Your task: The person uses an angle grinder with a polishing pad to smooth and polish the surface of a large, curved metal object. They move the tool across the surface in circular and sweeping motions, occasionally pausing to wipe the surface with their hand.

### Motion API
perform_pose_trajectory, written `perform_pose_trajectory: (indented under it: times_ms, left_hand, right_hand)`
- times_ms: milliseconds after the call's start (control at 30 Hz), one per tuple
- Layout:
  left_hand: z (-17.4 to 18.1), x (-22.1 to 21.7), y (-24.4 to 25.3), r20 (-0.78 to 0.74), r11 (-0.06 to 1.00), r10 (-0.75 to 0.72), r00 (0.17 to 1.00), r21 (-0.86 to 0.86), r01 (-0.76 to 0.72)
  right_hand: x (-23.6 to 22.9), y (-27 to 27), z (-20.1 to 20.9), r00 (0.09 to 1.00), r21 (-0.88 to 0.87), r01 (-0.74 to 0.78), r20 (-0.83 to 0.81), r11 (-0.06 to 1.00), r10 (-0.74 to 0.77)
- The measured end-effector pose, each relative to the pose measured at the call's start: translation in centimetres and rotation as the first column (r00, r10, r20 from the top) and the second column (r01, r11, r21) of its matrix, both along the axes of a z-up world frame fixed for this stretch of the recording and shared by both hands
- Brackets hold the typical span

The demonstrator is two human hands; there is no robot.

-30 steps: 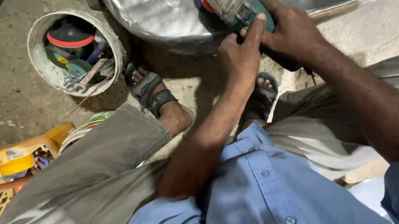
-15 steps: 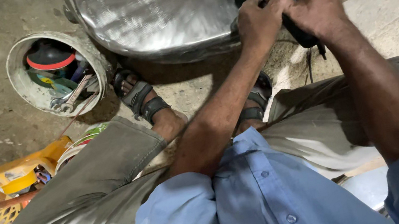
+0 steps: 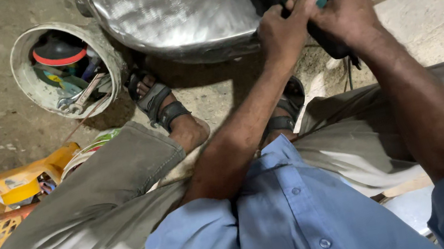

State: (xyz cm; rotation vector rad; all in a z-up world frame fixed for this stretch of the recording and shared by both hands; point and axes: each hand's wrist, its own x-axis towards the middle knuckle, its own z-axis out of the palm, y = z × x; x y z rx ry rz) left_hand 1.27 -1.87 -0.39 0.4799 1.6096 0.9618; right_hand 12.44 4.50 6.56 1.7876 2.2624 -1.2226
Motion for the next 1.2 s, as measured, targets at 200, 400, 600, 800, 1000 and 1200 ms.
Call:
perform_pose_trajectory:
  times_ms: [200, 400, 600, 800, 1000, 1200]
  left_hand:
    - [3.5, -2.6, -2.1, 0.148, 0.990, 0.129, 0.980, 0.034, -0.136]
    - [6.9, -4.9, -3.8, -0.010, 0.982, 0.164, 0.986, -0.096, -0.164]
    - [9.1, -5.6, -5.6, 0.064, 0.958, 0.281, 0.958, -0.085, -0.275]
    - [10.2, -6.0, -7.4, 0.032, 0.959, 0.267, 0.963, -0.102, -0.263]
    - [10.6, -5.5, -7.3, 0.053, 0.969, 0.195, 0.979, -0.167, -0.184]
    - [8.6, -4.0, -4.8, 0.040, 0.984, 0.177, 0.983, -0.012, -0.177]
  right_hand:
    - [-3.0, -1.0, 2.0, 0.994, -0.131, 0.001, 0.111, 0.991, 0.014]
    - [-4.6, -2.7, 3.2, 0.993, -0.095, -0.080, 0.073, 0.992, 0.087]
    - [-5.9, -4.1, 5.0, 0.994, -0.168, -0.082, 0.053, 0.982, 0.092]
    - [-6.0, -5.5, 5.8, 0.991, -0.169, -0.132, -0.007, 0.977, 0.133]
    - [-4.9, -5.9, 5.7, 0.996, -0.157, -0.089, -0.042, 0.984, 0.084]
    - [-3.7, -3.6, 4.3, 0.991, -0.140, -0.028, 0.123, 0.990, 0.045]
